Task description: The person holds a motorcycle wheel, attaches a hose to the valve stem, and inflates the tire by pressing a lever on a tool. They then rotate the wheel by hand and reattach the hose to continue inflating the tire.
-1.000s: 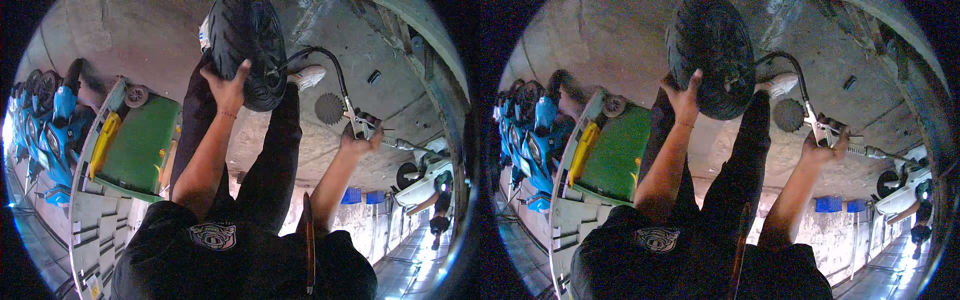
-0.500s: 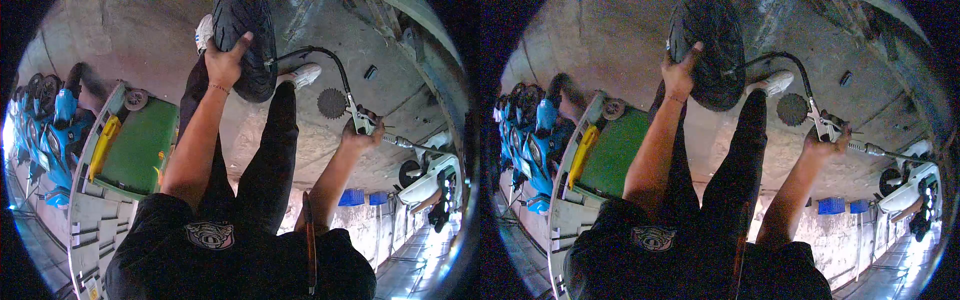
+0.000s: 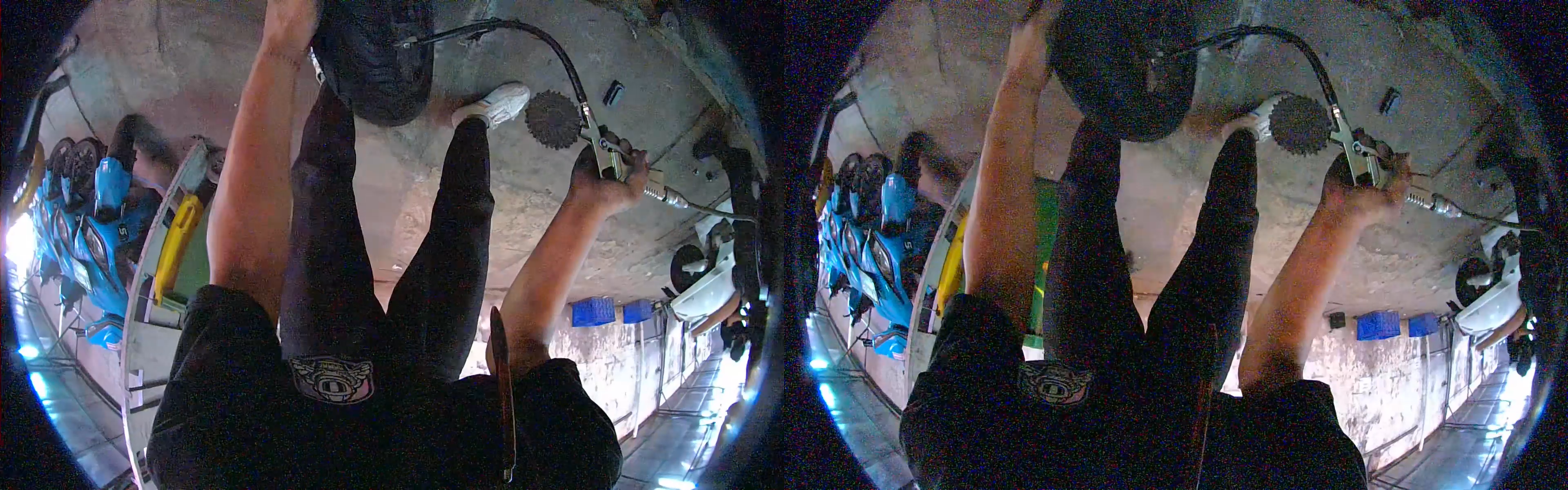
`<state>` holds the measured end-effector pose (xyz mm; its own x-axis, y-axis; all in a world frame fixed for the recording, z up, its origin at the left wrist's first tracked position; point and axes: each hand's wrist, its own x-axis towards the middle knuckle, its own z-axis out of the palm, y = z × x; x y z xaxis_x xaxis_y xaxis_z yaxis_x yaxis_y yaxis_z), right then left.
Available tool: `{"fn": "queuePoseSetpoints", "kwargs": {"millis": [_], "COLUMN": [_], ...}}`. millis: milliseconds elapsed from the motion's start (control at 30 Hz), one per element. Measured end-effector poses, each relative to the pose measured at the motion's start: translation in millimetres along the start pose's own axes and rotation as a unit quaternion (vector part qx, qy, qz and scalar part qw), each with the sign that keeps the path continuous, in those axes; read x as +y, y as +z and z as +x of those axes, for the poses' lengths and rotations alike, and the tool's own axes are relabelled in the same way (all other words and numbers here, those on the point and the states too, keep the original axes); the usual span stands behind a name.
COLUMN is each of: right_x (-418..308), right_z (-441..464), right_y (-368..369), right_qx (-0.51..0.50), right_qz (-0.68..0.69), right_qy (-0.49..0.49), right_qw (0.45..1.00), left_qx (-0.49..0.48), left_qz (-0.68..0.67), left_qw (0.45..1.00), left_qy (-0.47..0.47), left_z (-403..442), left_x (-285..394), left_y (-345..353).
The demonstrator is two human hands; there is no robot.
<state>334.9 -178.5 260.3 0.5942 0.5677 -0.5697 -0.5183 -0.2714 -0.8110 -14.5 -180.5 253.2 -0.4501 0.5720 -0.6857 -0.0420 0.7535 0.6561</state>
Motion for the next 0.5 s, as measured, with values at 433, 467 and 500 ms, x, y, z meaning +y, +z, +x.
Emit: {"fn": "queuePoseSetpoints", "kwargs": {"millis": [433,467,500], "right_x": [10,11,11], "right_z": [17,17,17], "right_y": [-35,-32,-31], "right_qx": [-0.003,0.028,0.06], "right_qz": [0.017,0.012,0.005], "right_qy": [0.054,0.052,0.05], "right_qw": [0.998,0.998,0.997], "left_qx": [0.148,0.156,0.162], "left_qz": [0.23,0.233,0.235], "left_qw": [0.958,0.955,0.953], "left_qy": [0.09,0.094,0.097], "left_z": [-2,1,3], "left_x": [-131,-133,-136], "left_y": [2,3,4]}}
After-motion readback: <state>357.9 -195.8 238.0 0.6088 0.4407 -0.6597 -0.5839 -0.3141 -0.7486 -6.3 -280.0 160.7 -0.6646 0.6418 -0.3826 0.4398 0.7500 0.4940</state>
